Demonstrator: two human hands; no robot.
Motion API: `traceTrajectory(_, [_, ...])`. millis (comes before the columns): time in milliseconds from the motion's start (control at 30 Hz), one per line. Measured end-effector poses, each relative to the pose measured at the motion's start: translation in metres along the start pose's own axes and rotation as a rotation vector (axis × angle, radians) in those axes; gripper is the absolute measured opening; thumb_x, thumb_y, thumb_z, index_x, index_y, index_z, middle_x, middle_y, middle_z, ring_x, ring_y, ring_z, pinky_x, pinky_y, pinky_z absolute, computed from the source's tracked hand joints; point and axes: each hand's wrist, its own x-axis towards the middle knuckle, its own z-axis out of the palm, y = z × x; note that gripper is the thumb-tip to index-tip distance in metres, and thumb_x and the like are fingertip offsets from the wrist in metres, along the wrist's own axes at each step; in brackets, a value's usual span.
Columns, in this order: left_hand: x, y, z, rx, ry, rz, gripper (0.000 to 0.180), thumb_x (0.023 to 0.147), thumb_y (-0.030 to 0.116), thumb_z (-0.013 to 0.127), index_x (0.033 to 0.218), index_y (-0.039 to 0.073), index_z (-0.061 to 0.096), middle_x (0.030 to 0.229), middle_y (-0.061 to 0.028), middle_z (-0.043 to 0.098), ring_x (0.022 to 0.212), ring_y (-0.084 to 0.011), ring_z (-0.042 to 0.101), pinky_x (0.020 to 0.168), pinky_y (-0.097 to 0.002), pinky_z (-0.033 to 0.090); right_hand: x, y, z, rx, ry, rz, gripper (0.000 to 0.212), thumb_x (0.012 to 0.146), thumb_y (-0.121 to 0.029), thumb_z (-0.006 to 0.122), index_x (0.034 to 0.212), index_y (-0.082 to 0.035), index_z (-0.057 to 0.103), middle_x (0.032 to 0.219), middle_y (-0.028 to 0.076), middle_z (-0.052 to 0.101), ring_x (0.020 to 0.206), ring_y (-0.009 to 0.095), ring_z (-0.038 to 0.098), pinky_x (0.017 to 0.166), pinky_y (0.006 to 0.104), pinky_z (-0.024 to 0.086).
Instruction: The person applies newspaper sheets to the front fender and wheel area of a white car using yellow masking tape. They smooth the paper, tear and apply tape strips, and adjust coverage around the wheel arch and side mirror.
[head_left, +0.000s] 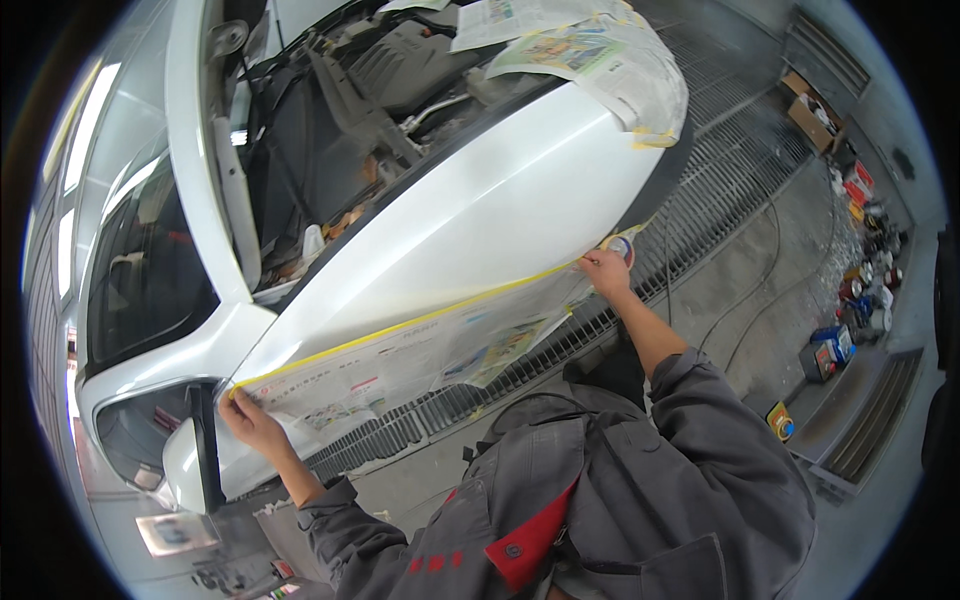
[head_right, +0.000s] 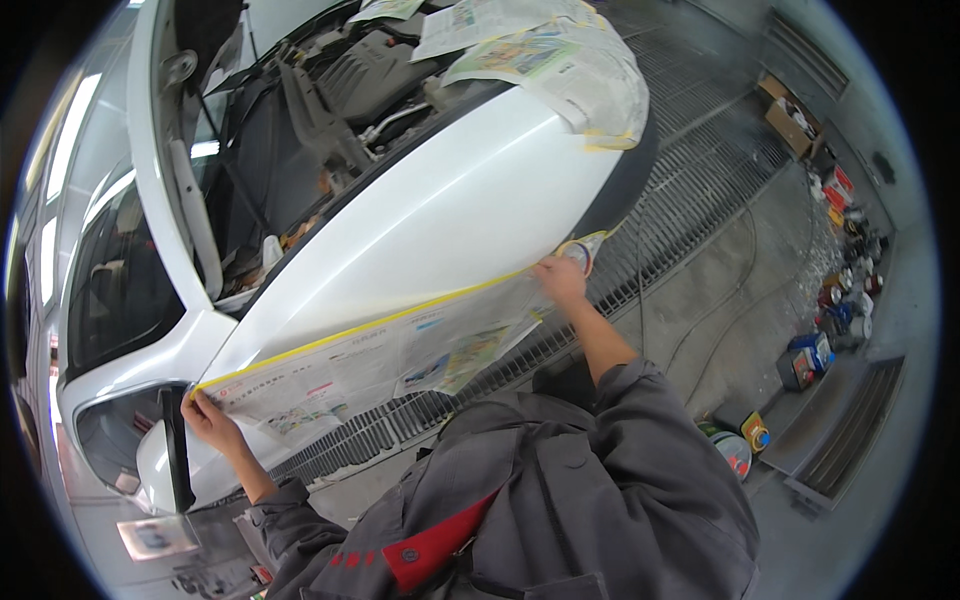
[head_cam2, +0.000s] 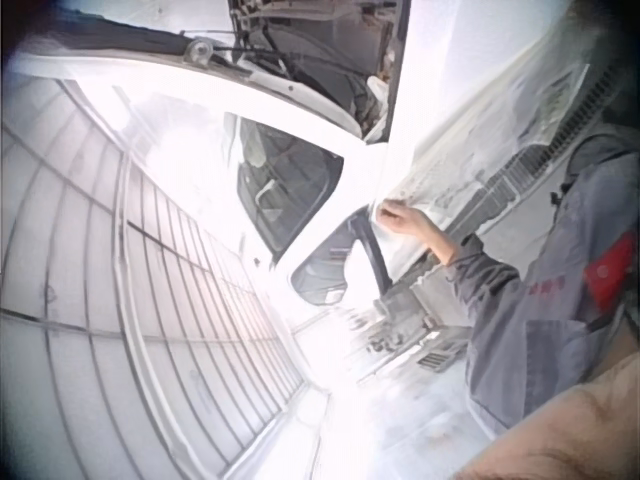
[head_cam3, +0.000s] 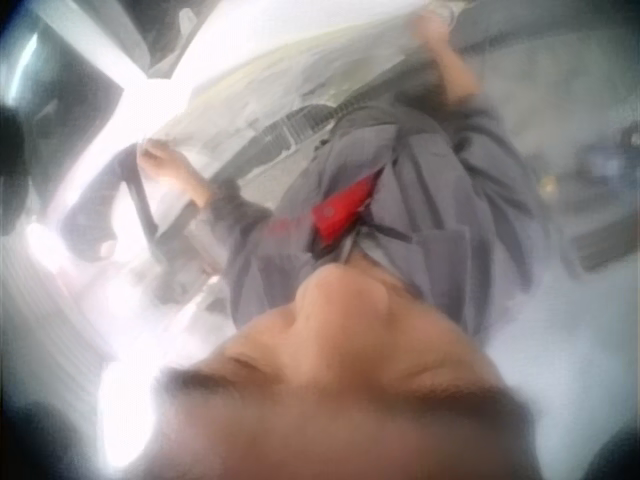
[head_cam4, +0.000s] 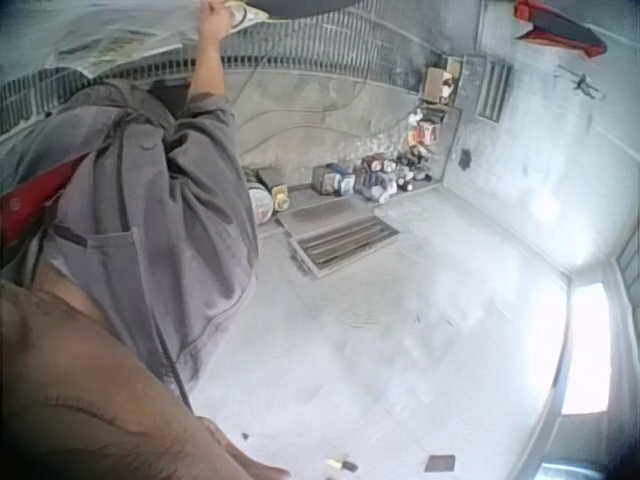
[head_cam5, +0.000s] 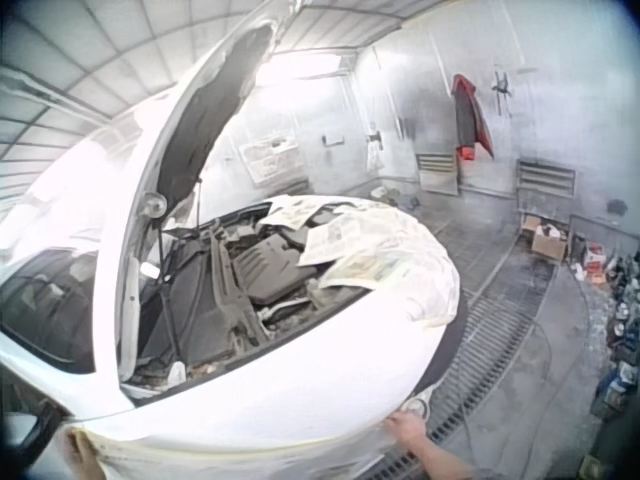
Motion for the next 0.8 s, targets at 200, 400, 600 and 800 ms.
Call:
traceTrajectory(200, [0.015,0.000,0.001,0.017,-0.017,0.031,0.020,0.105,0.014,0.057,0.116,-0.003,0.061,0.101,-0.0095,0.063,0.089,-0.0164,0.059,0.082,-0.0286,0.049,0.004,0.013,0.005,0.016,-0.021,-0.042,0.027,0.086,-0.033,0.072,0.095,-0.008,0.078,0.085,0.016,0.071,0.080,0.034,0.069,0.073,0.0431,0.053])
traceTrajectory(400, [0.049,-0.012,0.025,0.032,-0.091,0.007,0.020,0.101,0.014,0.064,0.112,-0.002,0.067,0.097,-0.0072,0.068,0.086,-0.0128,0.060,0.081,-0.0270,0.050,0.006,0.010,0.002,0.009,-0.082,0.004,0.028,0.086,-0.035,0.073,0.095,-0.008,0.078,0.088,0.017,0.071,0.085,0.036,0.068,0.076,0.0447,0.053])
traceTrajectory(600, [0.064,0.001,0.037,-0.037,-0.114,-0.013,0.018,0.099,0.014,0.066,0.107,-0.002,0.068,0.090,-0.0041,0.065,0.079,-0.0107,0.056,0.074,-0.0262,0.048,0.012,0.026,0.003,0.089,-0.117,-0.022,0.028,0.087,-0.032,0.073,0.095,-0.005,0.077,0.085,0.017,0.072,0.080,0.034,0.068,0.073,0.0424,0.052])
traceTrajectory(800, [0.061,0.003,0.032,-0.044,-0.117,-0.069,0.019,0.099,0.016,0.067,0.108,-0.001,0.069,0.089,-0.0037,0.066,0.078,-0.0091,0.055,0.072,-0.0251,0.047,0.010,0.016,0.001,0.070,-0.112,-0.066,0.029,0.088,-0.031,0.072,0.095,-0.003,0.077,0.082,0.017,0.071,0.076,0.032,0.067,0.071,0.0406,0.052])
